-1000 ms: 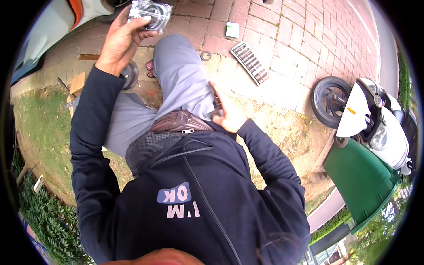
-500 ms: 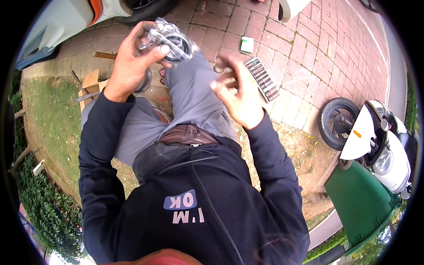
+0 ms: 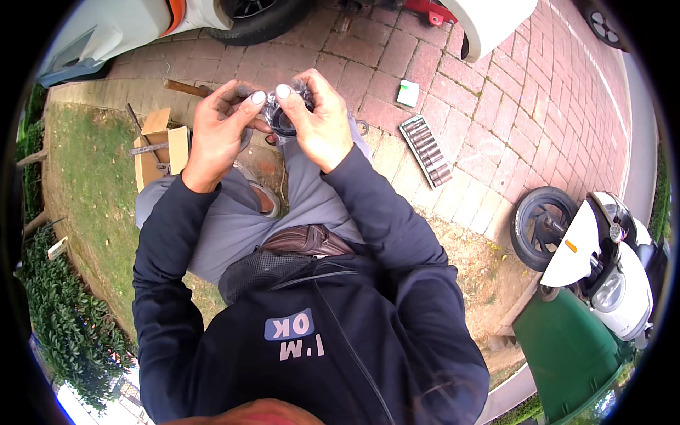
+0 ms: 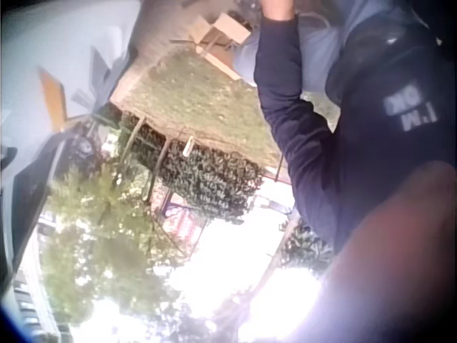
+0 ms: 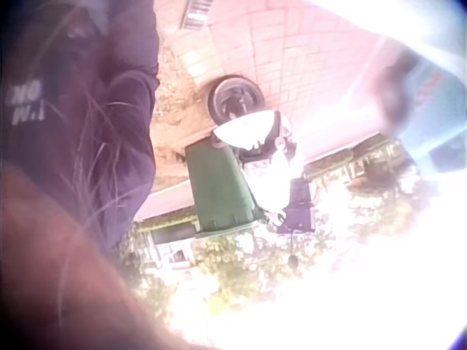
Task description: The person sits on the ground and works on a car's wheel hub assembly. They use a hammer to tap a metal rod and remove a bearing from the axle shaft. The person then retrieves a tool from a toolbox and continues to manipulate the axle and hub components.
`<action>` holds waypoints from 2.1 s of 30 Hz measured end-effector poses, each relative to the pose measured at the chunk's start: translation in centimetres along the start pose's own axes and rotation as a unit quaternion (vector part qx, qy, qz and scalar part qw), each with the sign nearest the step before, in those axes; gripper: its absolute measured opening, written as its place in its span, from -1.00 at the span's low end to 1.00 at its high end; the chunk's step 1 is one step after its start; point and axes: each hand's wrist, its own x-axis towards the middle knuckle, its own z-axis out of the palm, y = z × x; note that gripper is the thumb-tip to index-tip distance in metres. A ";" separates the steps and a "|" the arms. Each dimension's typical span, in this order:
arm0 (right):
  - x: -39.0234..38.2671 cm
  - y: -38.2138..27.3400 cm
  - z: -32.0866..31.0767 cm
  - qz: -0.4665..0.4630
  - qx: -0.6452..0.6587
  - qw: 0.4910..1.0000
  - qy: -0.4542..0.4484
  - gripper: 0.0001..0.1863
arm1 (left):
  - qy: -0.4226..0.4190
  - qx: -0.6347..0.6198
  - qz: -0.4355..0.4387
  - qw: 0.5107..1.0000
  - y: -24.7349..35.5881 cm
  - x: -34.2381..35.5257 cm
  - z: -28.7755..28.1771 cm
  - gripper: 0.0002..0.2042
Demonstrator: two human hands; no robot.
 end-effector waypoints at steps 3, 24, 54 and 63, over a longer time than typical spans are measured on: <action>-0.2 -1.5 1.3 -0.012 -0.016 0.999 0.039 -0.74 | 0.056 -0.018 0.019 0.998 0.0 -0.3 0.1 -0.81; 4.0 -0.6 2.4 0.056 0.048 0.980 -0.182 -0.84 | 0.063 0.461 0.290 0.836 0.5 -1.7 -1.7 -0.94; 7.4 4.5 -1.0 0.134 0.111 0.980 0.093 -0.83 | 0.055 0.619 0.121 0.774 -3.8 -0.4 -6.3 -0.63; 4.4 3.0 4.5 0.049 0.015 0.999 0.011 -0.84 | 0.070 0.101 0.021 0.992 -2.7 -1.3 -3.4 -0.38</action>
